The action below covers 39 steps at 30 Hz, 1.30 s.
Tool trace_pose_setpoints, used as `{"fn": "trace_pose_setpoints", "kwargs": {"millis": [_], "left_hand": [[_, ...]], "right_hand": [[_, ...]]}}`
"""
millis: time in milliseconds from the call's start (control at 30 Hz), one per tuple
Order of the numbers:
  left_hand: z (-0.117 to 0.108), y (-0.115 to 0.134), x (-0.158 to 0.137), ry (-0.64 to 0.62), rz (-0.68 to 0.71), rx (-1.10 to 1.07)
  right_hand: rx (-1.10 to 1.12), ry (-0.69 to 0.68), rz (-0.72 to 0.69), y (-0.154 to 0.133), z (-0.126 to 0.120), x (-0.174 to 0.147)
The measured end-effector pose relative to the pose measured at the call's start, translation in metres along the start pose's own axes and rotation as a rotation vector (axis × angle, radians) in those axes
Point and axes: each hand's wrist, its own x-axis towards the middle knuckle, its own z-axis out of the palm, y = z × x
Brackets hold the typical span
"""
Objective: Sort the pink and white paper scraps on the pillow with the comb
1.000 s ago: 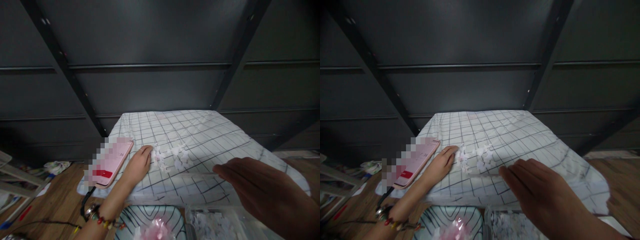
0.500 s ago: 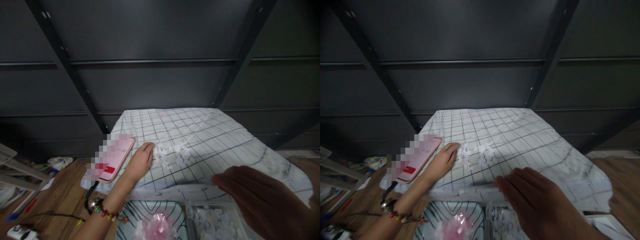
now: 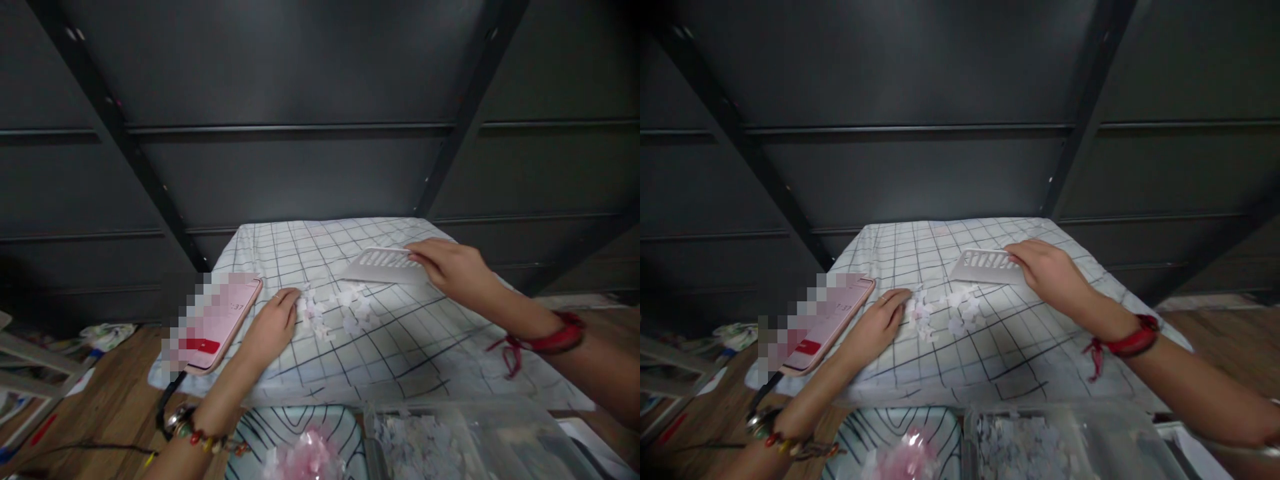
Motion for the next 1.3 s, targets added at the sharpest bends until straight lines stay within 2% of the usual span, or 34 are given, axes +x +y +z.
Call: {"fn": "trace_pose_setpoints", "kwargs": {"millis": [100, 200, 300, 500, 667, 833, 1033, 1200, 1300], "left_hand": [[0.001, -0.002, 0.000, -0.012, -0.001, 0.005], [0.002, -0.004, 0.000, -0.012, -0.011, 0.011], [0.002, -0.005, 0.000, -0.006, -0.001, 0.013], [0.001, -0.004, 0.000, 0.011, 0.009, 0.018], [0.000, -0.002, 0.000, 0.022, 0.008, 0.023], [-0.001, -0.003, 0.000, 0.016, 0.010, 0.025], [0.000, -0.005, 0.000, 0.014, -0.007, 0.023], [-0.001, -0.003, 0.000, 0.000, -0.007, 0.014], [-0.002, -0.002, 0.001, 0.009, -0.005, 0.014]], "right_hand": [[0.064, -0.037, -0.012, 0.009, 0.026, 0.008], [0.094, -0.066, -0.036, 0.010, 0.035, 0.011], [0.121, -0.089, -0.066, 0.006, 0.027, 0.009], [0.129, -0.091, -0.151, -0.004, -0.006, 0.002], [0.043, -0.014, -0.095, -0.004, -0.024, -0.005], [0.017, -0.030, -0.005, 0.001, -0.012, -0.008], [0.143, -0.075, -0.101, -0.005, 0.018, 0.009], [0.210, -0.064, -0.164, -0.006, 0.003, -0.001], [0.181, -0.041, -0.139, -0.004, -0.015, -0.009]]}}
